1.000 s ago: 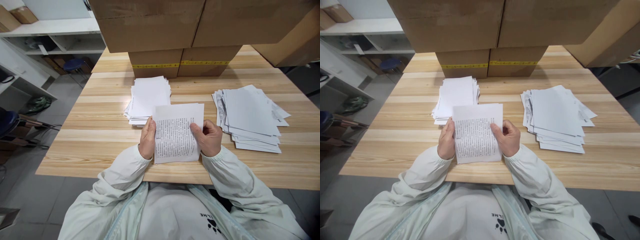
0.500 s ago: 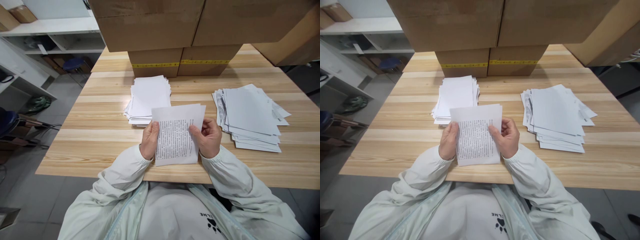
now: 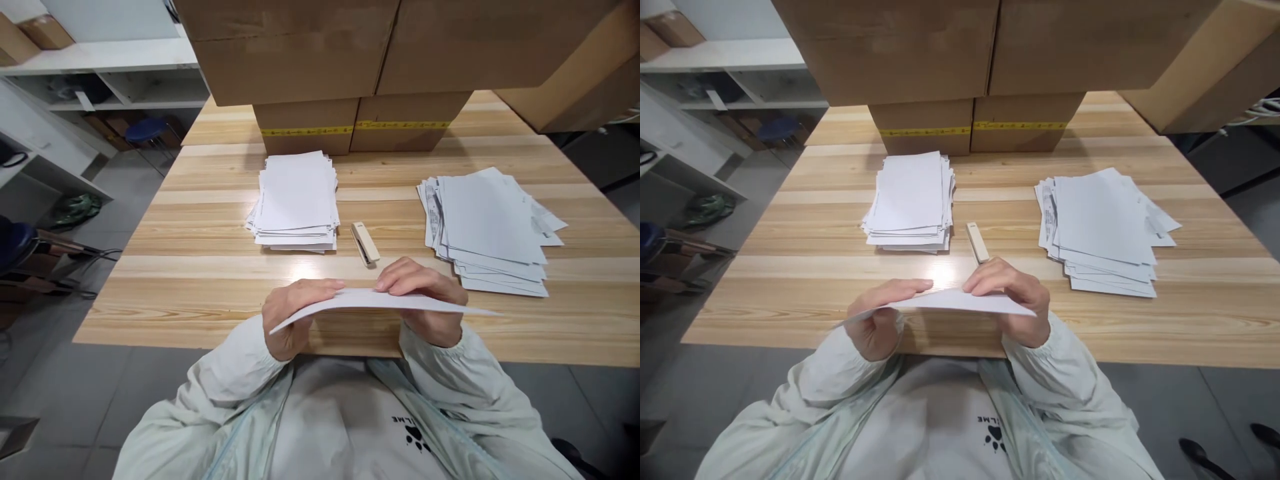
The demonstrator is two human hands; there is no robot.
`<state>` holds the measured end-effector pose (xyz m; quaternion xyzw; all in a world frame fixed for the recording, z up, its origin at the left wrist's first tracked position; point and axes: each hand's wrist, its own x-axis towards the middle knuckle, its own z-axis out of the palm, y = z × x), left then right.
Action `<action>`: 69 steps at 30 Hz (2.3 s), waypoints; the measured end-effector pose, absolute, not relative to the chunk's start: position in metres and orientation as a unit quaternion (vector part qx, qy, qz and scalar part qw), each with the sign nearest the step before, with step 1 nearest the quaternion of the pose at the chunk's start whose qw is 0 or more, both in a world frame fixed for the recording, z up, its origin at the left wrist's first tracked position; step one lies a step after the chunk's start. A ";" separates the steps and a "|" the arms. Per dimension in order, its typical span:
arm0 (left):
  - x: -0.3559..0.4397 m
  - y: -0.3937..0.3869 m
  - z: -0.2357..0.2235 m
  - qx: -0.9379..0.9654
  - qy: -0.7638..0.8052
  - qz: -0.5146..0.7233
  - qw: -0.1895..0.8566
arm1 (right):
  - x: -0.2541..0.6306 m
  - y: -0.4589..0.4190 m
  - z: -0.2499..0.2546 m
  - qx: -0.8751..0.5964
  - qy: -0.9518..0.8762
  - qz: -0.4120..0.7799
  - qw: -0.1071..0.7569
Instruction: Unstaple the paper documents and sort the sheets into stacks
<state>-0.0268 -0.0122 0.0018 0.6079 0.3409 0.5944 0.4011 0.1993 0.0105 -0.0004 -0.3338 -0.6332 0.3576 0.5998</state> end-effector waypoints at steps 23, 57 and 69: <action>0.051 -0.021 -0.029 0.514 0.460 0.235 0.684 | 0.297 -0.035 -0.049 -0.636 -0.491 0.472 0.363; 0.074 0.037 -0.026 0.375 0.473 0.220 0.766 | 0.255 0.099 0.043 -0.536 -0.812 0.061 0.222; 0.074 0.037 -0.029 0.364 0.476 0.226 0.768 | 0.175 0.141 -0.030 -0.511 -0.839 0.070 0.172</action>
